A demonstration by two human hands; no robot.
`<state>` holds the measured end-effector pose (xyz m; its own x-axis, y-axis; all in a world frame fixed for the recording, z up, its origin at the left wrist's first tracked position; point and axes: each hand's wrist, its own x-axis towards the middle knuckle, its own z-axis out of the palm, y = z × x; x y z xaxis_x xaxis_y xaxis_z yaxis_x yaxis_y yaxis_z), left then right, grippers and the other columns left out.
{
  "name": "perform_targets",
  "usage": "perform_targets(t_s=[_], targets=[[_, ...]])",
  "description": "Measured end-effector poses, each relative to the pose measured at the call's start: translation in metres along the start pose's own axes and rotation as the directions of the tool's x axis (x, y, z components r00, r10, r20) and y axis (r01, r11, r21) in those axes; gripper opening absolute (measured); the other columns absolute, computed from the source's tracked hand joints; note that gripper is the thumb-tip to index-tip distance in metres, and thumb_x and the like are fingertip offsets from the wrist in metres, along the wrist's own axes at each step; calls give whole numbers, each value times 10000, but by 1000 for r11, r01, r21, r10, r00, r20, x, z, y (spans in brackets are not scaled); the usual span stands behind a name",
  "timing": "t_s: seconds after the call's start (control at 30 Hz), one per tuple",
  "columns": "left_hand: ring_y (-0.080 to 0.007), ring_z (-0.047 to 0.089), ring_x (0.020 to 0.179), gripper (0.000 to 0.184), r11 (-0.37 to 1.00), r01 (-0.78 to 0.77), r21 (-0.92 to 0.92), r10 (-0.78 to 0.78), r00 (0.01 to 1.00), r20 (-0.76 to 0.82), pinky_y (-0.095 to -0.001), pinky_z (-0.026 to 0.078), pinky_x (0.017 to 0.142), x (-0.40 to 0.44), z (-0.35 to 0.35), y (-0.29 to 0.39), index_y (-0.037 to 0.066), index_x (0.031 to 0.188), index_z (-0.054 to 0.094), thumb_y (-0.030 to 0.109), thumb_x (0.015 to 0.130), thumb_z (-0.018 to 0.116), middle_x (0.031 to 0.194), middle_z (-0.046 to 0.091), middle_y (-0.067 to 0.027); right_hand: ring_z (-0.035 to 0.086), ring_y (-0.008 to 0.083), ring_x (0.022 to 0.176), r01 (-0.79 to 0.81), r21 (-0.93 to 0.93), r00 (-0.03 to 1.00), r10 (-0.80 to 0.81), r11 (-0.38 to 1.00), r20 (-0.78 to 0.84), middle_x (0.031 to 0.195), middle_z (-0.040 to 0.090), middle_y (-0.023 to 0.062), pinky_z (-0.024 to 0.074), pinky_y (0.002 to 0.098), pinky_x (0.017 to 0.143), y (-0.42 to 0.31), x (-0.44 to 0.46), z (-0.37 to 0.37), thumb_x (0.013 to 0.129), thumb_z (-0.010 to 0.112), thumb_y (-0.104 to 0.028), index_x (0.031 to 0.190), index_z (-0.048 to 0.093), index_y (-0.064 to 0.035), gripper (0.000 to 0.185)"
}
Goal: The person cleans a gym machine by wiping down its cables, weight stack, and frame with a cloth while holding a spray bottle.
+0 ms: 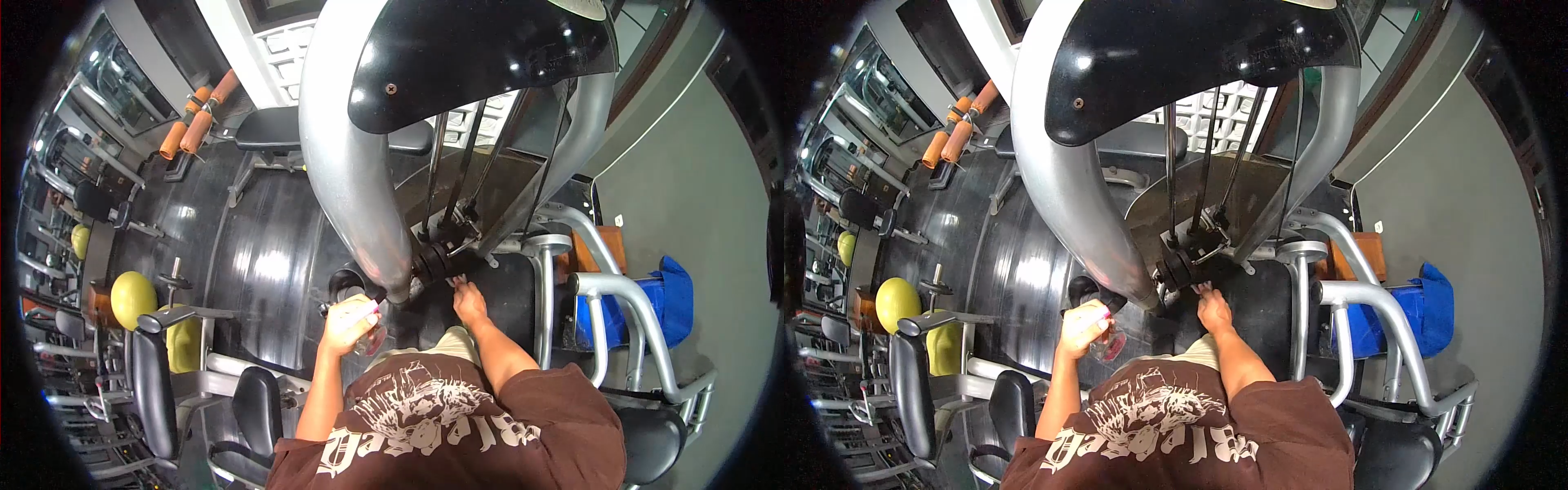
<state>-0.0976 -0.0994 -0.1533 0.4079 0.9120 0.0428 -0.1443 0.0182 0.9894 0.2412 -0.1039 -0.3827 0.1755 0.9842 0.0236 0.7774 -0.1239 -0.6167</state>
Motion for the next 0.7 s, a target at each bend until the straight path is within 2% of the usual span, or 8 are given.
perform_targets(t_s=[0.03,0.13,0.17,0.27,0.37,0.47,0.57,0.7], targets=[[-159,631,661,124,1000,-3,3,3,1000,0,-279,505,556,0,-1,-1,-82,929,709,34,887,708,929,653,-132,623,440,1122,13,30,999,-11,999,-40,1233,629,250,524,490,960,3,2,1,962,546,-159,1337,631,-142,385],[-162,632,669,136,1000,-5,5,4,1000,4,-276,509,562,0,-1,-2,-82,929,710,48,890,708,929,656,-134,604,440,1162,-175,114,975,188,978,-118,1265,631,245,505,472,995,-20,35,-10,965,556,-171,1358,604,-106,401],[-162,631,673,141,1000,-3,4,3,1000,8,-275,510,564,0,-3,-1,-81,930,710,54,890,709,928,657,-134,578,442,1207,-138,147,980,156,980,-125,1289,617,246,492,462,1016,-32,48,-13,971,553,-166,1351,601,-69,395],[-160,627,688,150,1000,-13,14,13,1000,7,-273,512,573,1,-3,-3,-78,931,712,66,889,713,927,660,-132,589,453,1145,118,138,975,-89,983,-203,1208,625,238,486,489,977,-53,79,-7,1011,507,-255,1366,600,-132,386],[-158,624,707,158,995,-58,76,58,998,7,-272,511,579,1,-5,-10,-74,931,713,77,886,719,926,660,-129,565,440,1202,23,-1,997,-23,1000,68,1323,570,225,470,488,1014,-72,87,-9,1019,488,-300,1420,550,-180,423],[-158,624,714,169,997,-40,72,39,999,2,-273,505,577,0,-2,-8,-69,928,714,94,887,721,927,659,-128,550,431,1235,-144,-40,982,148,989,115,1433,515,185,458,477,1046,-74,75,-7,1026,463,-330,1450,520,-211,444],[-163,626,691,185,996,-42,78,42,999,1,-277,501,571,0,-3,-8,-71,922,712,111,891,721,920,652,-127,571,412,1204,-39,-206,999,42,978,13,1457,514,160,494,455,1015,-34,68,51,1011,504,-273,1455,506,-128,467],[-168,622,628,199,998,49,-42,-48,999,5,-284,497,559,0,-1,2,-83,904,704,116,897,713,896,636,-129,585,357,1167,-87,-231,987,115,969,109,1446,549,104,538,428,961,-78,55,12,983,541,-178,1420,504,21,482]])
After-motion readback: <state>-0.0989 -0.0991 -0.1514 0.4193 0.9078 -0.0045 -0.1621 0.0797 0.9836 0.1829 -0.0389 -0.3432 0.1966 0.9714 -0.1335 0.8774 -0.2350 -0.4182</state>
